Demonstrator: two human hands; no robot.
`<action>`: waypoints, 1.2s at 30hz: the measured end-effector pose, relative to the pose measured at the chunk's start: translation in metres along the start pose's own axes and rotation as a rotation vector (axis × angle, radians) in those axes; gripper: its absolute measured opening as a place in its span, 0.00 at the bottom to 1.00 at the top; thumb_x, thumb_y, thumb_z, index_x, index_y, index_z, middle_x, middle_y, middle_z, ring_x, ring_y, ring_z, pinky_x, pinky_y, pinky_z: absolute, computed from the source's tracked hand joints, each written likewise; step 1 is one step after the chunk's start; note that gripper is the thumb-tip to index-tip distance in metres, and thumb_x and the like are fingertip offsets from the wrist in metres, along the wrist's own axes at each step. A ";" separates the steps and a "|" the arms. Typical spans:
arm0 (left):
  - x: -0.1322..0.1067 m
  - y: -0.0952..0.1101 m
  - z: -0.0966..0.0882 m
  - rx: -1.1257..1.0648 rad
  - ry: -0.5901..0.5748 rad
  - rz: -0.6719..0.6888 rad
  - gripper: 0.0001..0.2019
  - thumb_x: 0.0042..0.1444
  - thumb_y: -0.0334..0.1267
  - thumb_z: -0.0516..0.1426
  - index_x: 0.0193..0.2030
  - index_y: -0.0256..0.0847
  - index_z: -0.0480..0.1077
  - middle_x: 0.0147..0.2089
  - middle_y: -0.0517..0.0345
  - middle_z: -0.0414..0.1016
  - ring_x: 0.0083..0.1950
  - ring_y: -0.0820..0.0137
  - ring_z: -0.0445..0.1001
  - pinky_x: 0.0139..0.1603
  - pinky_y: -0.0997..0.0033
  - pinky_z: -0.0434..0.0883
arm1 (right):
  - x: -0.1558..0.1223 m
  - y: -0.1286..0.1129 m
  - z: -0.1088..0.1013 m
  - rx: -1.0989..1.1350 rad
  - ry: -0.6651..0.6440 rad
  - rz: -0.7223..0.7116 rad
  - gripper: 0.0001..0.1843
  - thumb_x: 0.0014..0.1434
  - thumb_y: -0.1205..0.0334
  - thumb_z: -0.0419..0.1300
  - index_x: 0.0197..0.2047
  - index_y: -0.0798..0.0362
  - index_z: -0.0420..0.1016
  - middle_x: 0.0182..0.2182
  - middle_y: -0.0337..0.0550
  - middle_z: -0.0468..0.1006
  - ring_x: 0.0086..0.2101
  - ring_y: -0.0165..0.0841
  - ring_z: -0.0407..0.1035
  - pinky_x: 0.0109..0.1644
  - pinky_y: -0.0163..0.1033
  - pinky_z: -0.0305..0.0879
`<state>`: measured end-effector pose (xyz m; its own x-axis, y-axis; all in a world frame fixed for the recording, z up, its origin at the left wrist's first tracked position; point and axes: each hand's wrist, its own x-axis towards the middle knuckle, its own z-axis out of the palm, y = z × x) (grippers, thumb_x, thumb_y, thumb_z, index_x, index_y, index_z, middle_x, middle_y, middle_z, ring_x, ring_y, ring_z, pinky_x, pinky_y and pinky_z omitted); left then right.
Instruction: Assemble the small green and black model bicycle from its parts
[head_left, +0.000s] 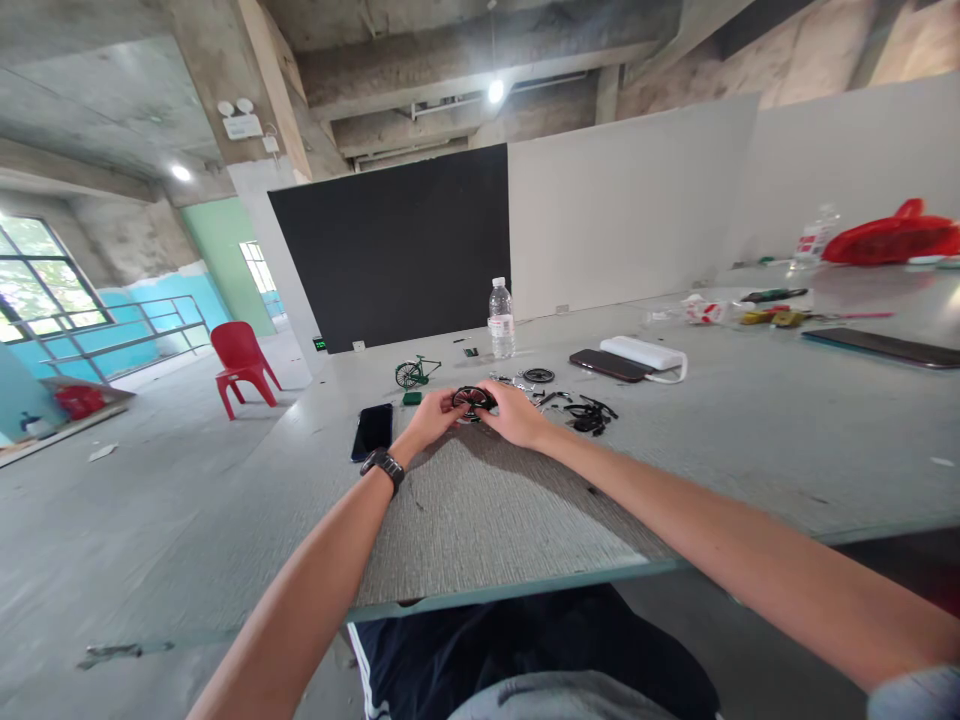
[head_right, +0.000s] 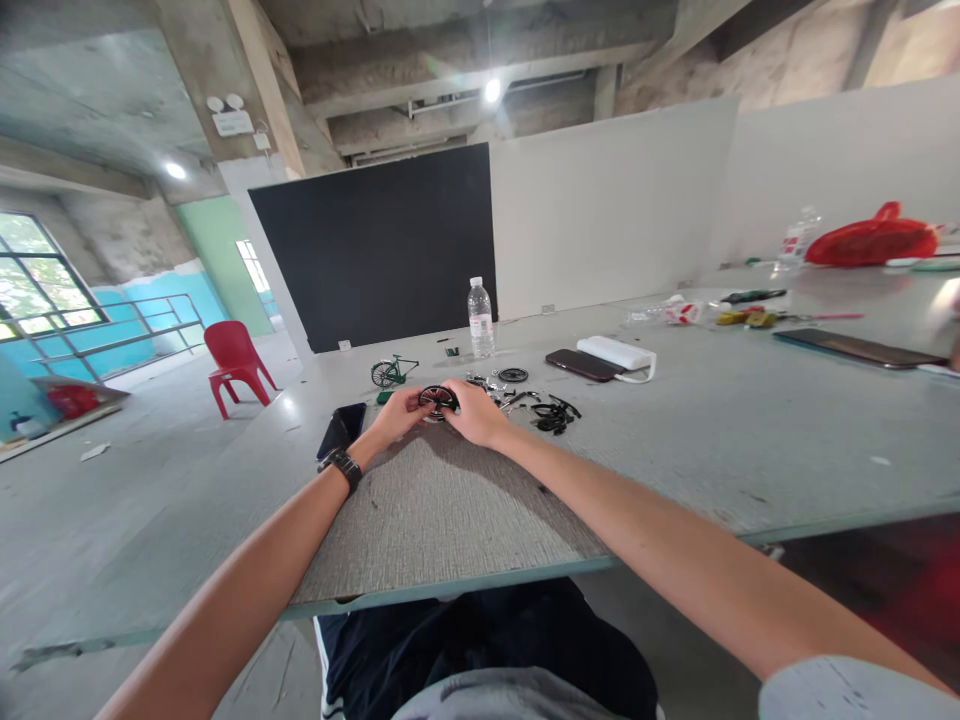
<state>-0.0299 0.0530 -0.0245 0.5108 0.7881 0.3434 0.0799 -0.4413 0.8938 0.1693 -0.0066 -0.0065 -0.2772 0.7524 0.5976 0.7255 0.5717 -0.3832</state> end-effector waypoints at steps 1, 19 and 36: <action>0.000 0.000 0.000 0.000 0.001 -0.001 0.13 0.60 0.39 0.66 0.47 0.32 0.78 0.43 0.45 0.83 0.37 0.68 0.79 0.35 0.72 0.74 | 0.000 0.000 0.000 -0.001 0.001 0.000 0.10 0.62 0.68 0.64 0.47 0.53 0.73 0.42 0.49 0.81 0.41 0.40 0.76 0.44 0.42 0.67; 0.000 0.000 0.000 -0.001 -0.002 -0.026 0.13 0.59 0.42 0.67 0.43 0.33 0.78 0.40 0.47 0.82 0.36 0.68 0.79 0.37 0.71 0.73 | -0.001 0.003 0.004 0.020 0.058 -0.064 0.17 0.62 0.70 0.62 0.54 0.51 0.73 0.51 0.53 0.78 0.54 0.45 0.74 0.59 0.53 0.71; 0.000 0.002 0.002 0.101 0.122 0.002 0.06 0.63 0.36 0.62 0.42 0.36 0.78 0.39 0.50 0.83 0.34 0.69 0.77 0.34 0.72 0.70 | 0.002 0.011 0.005 0.059 0.149 0.011 0.18 0.59 0.73 0.63 0.51 0.51 0.71 0.52 0.52 0.74 0.43 0.39 0.77 0.53 0.50 0.76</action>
<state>-0.0282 0.0514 -0.0230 0.4038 0.8309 0.3828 0.1681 -0.4787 0.8617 0.1740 0.0029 -0.0128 -0.1695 0.7046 0.6891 0.6885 0.5850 -0.4288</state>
